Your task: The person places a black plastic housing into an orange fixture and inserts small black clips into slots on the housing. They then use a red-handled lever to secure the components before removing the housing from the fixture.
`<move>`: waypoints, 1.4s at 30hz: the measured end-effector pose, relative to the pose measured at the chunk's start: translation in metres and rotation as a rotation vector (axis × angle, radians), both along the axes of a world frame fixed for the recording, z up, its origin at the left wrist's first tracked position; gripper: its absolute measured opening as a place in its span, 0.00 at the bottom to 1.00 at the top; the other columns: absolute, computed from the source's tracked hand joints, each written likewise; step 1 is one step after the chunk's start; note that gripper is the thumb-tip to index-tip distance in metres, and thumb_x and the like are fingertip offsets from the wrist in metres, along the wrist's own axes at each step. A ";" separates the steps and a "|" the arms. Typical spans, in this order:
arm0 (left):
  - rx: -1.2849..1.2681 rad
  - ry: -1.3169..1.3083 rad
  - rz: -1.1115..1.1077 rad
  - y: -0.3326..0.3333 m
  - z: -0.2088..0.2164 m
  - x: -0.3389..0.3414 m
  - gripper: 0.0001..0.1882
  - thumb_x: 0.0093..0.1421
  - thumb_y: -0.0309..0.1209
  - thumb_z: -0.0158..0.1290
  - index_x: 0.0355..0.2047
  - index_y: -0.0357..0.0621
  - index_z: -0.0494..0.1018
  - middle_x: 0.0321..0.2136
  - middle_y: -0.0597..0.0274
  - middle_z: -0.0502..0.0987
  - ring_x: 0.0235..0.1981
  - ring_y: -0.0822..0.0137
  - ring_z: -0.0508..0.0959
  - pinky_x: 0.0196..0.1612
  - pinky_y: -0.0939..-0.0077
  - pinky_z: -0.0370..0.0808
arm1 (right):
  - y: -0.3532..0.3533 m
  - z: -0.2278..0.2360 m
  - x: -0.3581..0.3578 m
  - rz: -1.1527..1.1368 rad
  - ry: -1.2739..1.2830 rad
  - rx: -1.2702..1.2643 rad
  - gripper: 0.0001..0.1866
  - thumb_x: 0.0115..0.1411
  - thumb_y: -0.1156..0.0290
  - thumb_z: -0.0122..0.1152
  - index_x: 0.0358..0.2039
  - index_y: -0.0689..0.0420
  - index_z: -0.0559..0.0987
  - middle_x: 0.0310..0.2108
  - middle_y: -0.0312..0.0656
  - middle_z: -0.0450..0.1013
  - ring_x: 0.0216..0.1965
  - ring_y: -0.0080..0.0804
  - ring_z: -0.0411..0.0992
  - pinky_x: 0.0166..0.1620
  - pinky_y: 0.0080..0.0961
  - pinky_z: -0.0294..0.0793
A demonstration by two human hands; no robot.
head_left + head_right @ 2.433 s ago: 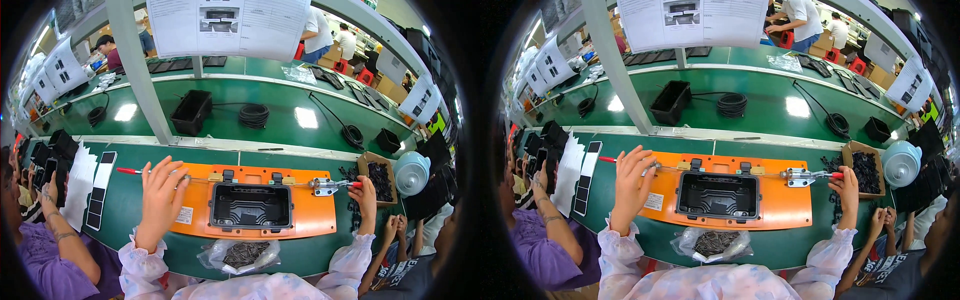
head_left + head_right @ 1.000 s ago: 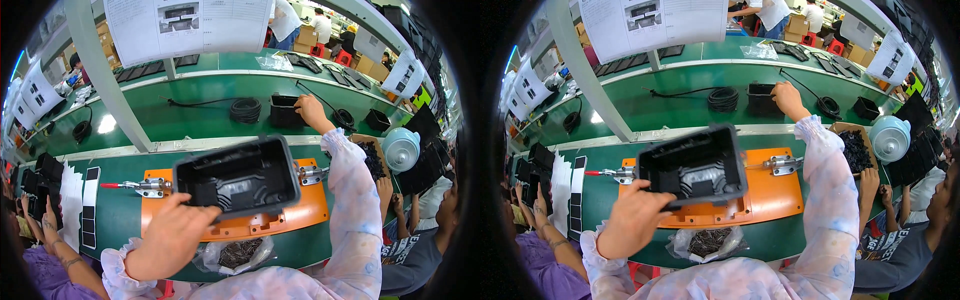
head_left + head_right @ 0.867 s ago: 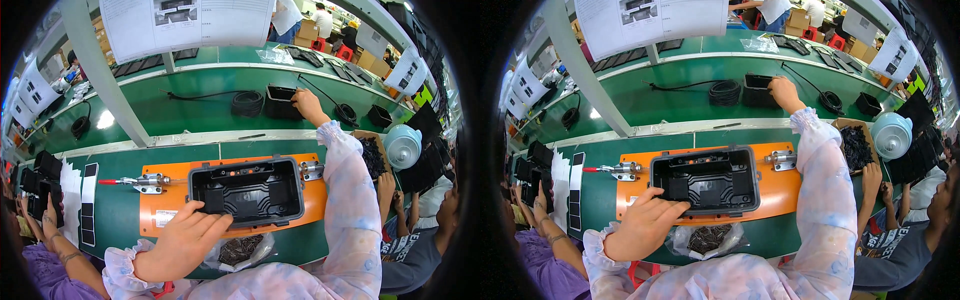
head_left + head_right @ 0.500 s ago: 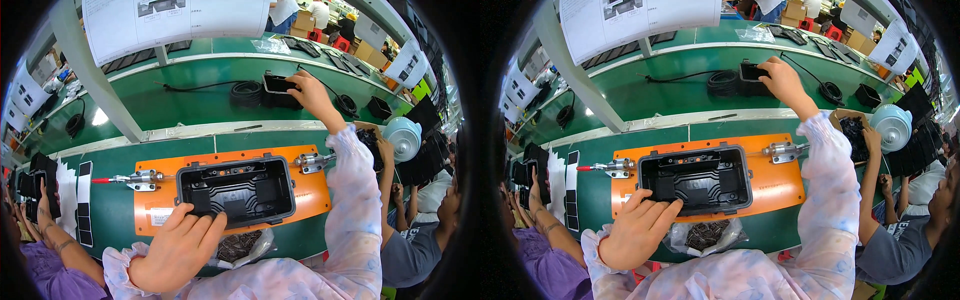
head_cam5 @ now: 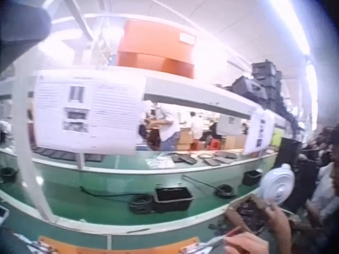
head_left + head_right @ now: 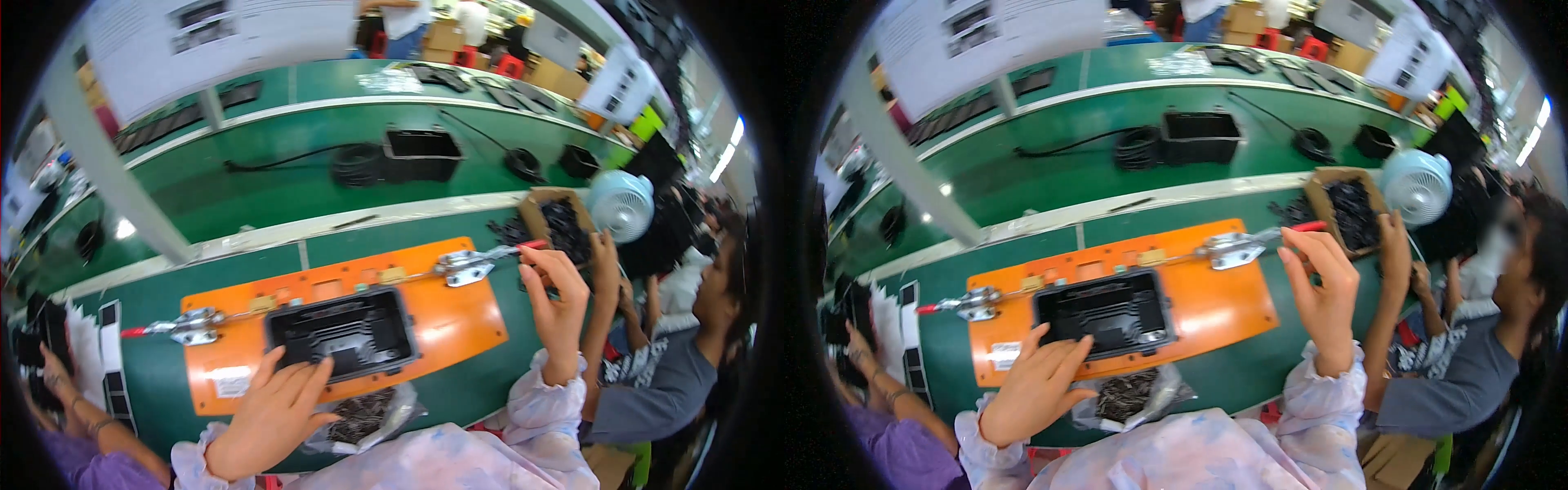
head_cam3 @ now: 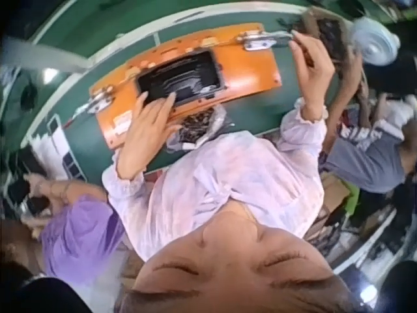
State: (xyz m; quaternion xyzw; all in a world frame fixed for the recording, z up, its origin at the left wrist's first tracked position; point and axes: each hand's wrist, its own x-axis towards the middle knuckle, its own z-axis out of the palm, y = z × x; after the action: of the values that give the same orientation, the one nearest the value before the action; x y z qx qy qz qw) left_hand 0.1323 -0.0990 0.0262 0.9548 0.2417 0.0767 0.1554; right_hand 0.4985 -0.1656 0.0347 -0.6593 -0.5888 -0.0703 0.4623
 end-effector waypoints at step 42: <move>-0.180 -0.035 -0.282 -0.038 -0.072 0.022 0.08 0.55 0.26 0.53 0.34 0.37 0.72 0.35 0.56 0.73 0.38 0.56 0.79 0.33 0.67 0.79 | -0.006 -0.137 0.129 -0.118 0.379 -0.282 0.12 0.57 0.75 0.70 0.37 0.58 0.74 0.28 0.30 0.68 0.28 0.16 0.65 0.32 0.16 0.66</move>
State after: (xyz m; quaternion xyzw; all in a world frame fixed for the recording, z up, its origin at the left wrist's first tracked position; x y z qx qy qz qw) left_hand 0.1546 -0.1366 -0.0462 0.9600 0.1083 0.0490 0.2535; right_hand 0.6272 -0.1719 -0.1023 -0.7519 -0.4560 0.1108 0.4631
